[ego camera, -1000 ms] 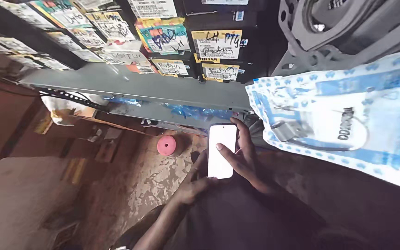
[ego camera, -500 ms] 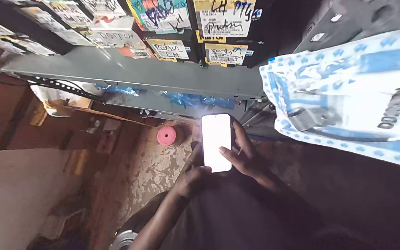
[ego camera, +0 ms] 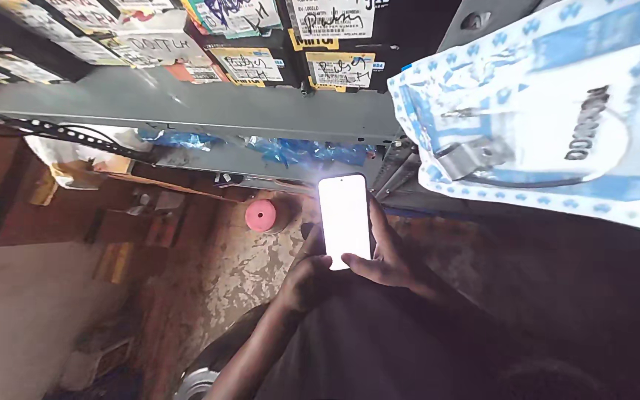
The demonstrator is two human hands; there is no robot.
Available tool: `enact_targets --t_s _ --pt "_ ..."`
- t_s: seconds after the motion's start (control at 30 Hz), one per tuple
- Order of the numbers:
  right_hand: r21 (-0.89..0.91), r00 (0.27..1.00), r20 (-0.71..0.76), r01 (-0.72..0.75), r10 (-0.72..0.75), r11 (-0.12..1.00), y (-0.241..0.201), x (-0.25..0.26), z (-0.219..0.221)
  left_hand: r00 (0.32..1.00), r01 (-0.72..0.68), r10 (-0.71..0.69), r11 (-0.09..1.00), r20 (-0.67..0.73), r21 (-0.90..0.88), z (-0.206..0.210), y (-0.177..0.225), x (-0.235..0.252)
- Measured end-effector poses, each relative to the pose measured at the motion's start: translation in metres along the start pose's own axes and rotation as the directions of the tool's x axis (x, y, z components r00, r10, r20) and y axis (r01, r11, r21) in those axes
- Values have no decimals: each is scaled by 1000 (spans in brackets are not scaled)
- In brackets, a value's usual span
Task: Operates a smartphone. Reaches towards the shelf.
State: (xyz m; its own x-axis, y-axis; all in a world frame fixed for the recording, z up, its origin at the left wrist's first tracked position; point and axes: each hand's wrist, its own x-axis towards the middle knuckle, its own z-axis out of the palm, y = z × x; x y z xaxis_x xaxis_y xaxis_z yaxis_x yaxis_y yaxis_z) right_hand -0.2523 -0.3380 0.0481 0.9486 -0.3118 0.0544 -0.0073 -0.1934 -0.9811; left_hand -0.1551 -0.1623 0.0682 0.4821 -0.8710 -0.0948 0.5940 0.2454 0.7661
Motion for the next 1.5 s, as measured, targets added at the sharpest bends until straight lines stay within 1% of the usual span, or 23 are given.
enact_targets --t_s 0.17,0.23,0.33,0.43,0.53,0.6,0.63,0.7,0.77,0.83,0.9,0.93,0.97,1.03,1.13,1.17,1.2,1.23,1.3,1.37,1.4,1.43,1.5 --pt "100 999 14 36 -38 994 2 -7 -4 999 -10 13 998 42 -58 1 -6 -1" --pt "82 1000 20 -14 12 997 1 -10 -5 1000 -8 10 998 30 -64 2 -8 -3" --pt "137 998 50 16 -23 990 -1 -10 -9 999 -35 36 999 11 -18 0 -10 -6" --pt "205 998 33 47 -55 978 -4 -11 -11 993 -63 70 996 93 -70 -1 -11 -6" --pt "187 997 21 68 -73 980 -11 -10 -19 986 -62 86 985 144 -162 3 -10 -5" --pt "187 996 6 83 -86 979 -9 -11 -25 987 -79 99 985 130 -154 6 -9 -5" --pt "193 994 22 98 -104 976 -4 -12 -30 981 -89 112 985 157 -148 5 -8 -4" --pt "132 989 83 110 -121 985 11 -17 -44 983 -118 126 991 133 -66 6 -7 -7" --pt "31 988 139 68 -72 997 34 -24 -58 984 -114 121 992 134 -58 6 -7 -8" --pt "-8 988 132 -80 81 997 57 -30 -74 983 -80 95 992 154 -103 4 -8 -10" --pt "10 964 12 -267 267 964 72 -27 -94 983 -59 74 994 168 -88 4 -7 -11" --pt "48 929 -114 -349 352 936 80 -23 -104 983 -62 71 996 167 -61 3 -6 -12" --pt "63 879 -275 -388 390 919 92 -19 -112 983 -57 63 998 174 -42 2 -7 -13" --pt "7 746 -563 -424 354 905 127 -8 -131 984 -29 33 999 175 -25 3 -7 -13" --pt "-72 585 -785 -415 205 907 157 9 -154 986 8 -12 1000 167 27 8 -7 -13" --pt "-120 559 -819 -385 127 915 165 17 -159 988 9 -18 998 153 58 10 -7 -13" --pt "-180 558 -828 -367 61 913 173 24 -165 991 11 -22 996 134 89 13 -7 -13" --pt "-254 581 -814 -403 31 879 183 32 -171 990 22 -37 994 134 109 13 -6 -13" --pt "-349 643 -763 -503 72 791 192 43 -179 990 23 -45 987 133 160 17 -4 -13" --pt "-352 674 -722 -552 156 756 199 50 -177 990 7 -36 978 135 209 16 -3 -15" --pt "-337 677 -708 -572 199 748 203 53 -174 987 22 -54 979 151 202 15 -3 -13" --pt "-328 659 -720 -599 217 730 210 57 -171 983 54 -87 979 162 197 15 -2 -11" --pt "-319 627 -753 -614 201 722 219 61 -163 979 109 -138 976 151 187 17 -1 -8"
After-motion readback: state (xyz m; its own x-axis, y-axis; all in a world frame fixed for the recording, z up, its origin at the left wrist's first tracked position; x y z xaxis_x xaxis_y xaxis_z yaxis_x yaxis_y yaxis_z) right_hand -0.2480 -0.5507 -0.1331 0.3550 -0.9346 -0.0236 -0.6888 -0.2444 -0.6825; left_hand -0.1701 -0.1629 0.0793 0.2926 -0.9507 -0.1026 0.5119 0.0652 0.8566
